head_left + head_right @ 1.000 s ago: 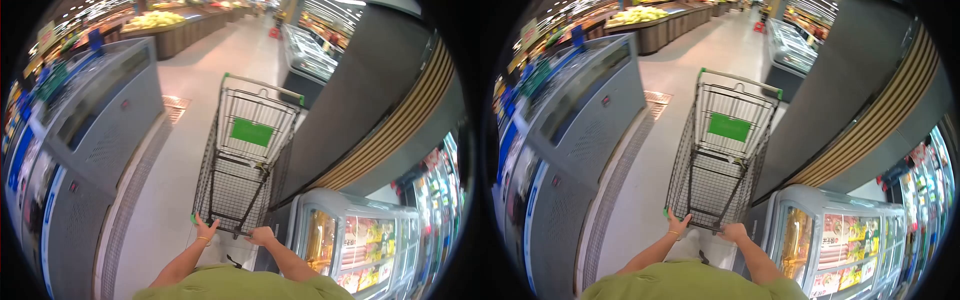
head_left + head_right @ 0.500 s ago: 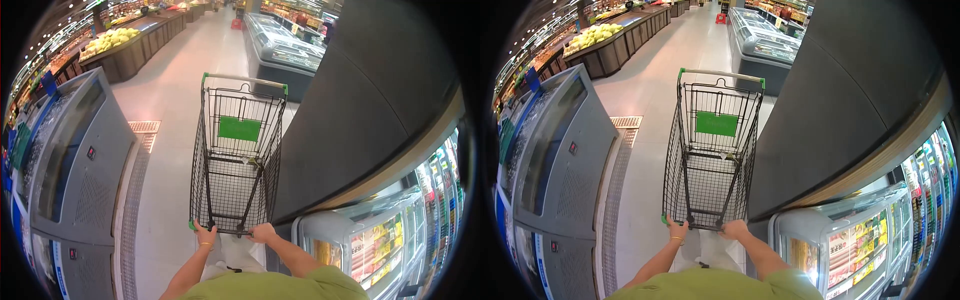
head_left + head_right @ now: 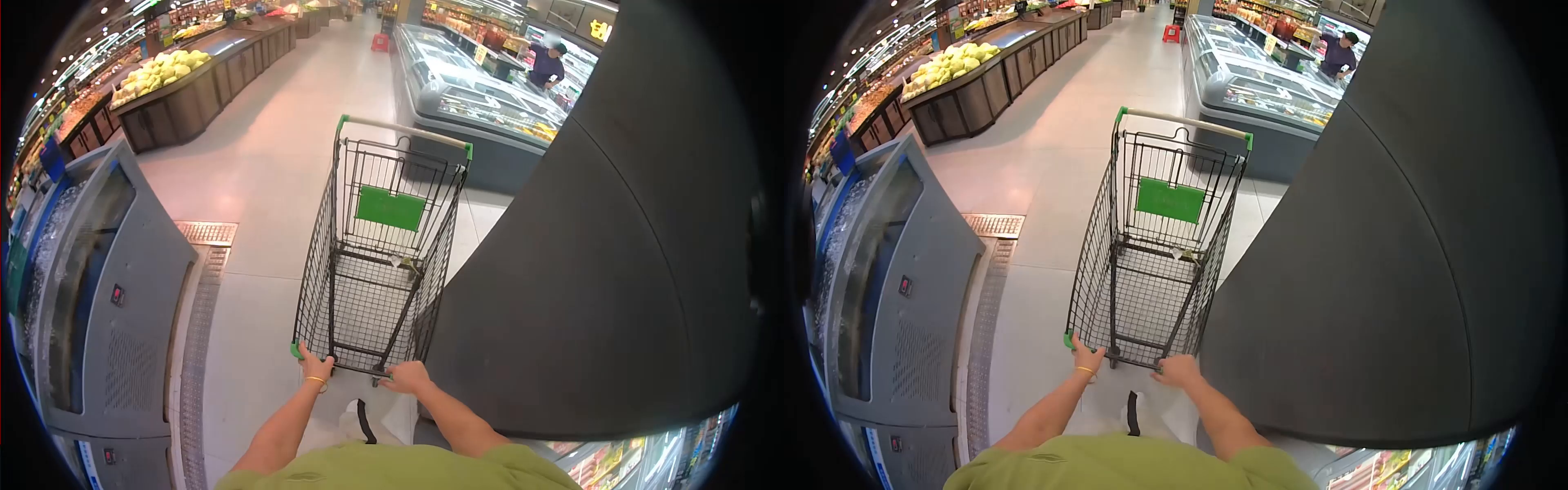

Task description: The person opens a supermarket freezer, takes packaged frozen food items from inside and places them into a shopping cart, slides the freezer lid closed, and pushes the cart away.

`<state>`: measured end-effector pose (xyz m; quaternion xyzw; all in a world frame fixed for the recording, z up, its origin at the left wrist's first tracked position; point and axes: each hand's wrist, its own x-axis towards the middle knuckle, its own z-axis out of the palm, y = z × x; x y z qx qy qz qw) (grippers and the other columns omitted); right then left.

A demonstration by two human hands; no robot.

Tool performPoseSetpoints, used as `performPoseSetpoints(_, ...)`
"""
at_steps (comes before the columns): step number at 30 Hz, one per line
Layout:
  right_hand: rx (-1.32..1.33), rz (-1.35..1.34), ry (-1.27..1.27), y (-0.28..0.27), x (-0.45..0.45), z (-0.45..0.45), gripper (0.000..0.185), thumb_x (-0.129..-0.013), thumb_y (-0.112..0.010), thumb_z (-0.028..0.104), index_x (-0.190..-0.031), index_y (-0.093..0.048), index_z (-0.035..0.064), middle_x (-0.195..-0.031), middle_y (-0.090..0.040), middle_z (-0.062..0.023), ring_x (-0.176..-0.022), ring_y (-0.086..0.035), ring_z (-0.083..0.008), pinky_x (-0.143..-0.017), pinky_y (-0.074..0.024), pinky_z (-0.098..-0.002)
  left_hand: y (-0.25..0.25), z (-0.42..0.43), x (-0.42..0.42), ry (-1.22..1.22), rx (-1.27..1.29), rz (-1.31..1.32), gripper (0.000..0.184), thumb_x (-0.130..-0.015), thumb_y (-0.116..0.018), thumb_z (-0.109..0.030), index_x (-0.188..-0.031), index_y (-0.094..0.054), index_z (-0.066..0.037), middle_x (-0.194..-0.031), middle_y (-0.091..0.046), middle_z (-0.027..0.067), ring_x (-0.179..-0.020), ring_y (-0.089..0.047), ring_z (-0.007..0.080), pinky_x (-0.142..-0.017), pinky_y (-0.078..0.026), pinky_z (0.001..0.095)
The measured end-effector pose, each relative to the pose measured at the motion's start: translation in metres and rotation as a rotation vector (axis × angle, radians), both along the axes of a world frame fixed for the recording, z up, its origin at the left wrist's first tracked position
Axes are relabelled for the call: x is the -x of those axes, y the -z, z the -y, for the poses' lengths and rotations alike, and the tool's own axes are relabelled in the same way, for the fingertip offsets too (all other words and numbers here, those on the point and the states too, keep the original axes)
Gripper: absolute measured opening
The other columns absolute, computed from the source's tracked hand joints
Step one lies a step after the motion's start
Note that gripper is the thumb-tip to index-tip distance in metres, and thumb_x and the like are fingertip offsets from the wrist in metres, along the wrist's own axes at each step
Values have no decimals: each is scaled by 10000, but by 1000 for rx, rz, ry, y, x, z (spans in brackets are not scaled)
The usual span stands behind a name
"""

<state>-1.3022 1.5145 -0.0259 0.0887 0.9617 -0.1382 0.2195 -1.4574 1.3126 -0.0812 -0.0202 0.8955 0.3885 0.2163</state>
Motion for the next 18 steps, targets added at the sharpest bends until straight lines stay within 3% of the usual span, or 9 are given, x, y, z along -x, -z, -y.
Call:
performPoseSetpoints(7,50,15,66,60,66,-69,518,-813,-494,615,-981,-685,164,-817,-691,-69,-803,-662,-251,-672,-513,-380,49,-76,77,54,28,29,973,-681,-666,-232,-1424,-53,-93,-1286,-240,438,-1055,-473,515,-925,-422,479)
performPoseSetpoints(11,21,24,92,81,99,-90,503,-809,-503,619,-1032,-678,205,-832,-696,-51,-830,-663,-251,-679,-517,-378,89,-108,116,61,62,-87,973,-676,-666,-245,-1419,-59,-86,-1277,-258,440,-1073,-470,521,-940,-422,474)
performPoseSetpoints(18,51,52,217,128,186,-101,555,-806,-481,654,-1119,-657,230,-883,-700,-83,-878,-667,-251,-770,-509,-367,107,-143,223,212,93,56,947,-691,-677,-288,-1427,-90,-183,-1338,-225,415,-1161,-448,511,-983,-400,473)
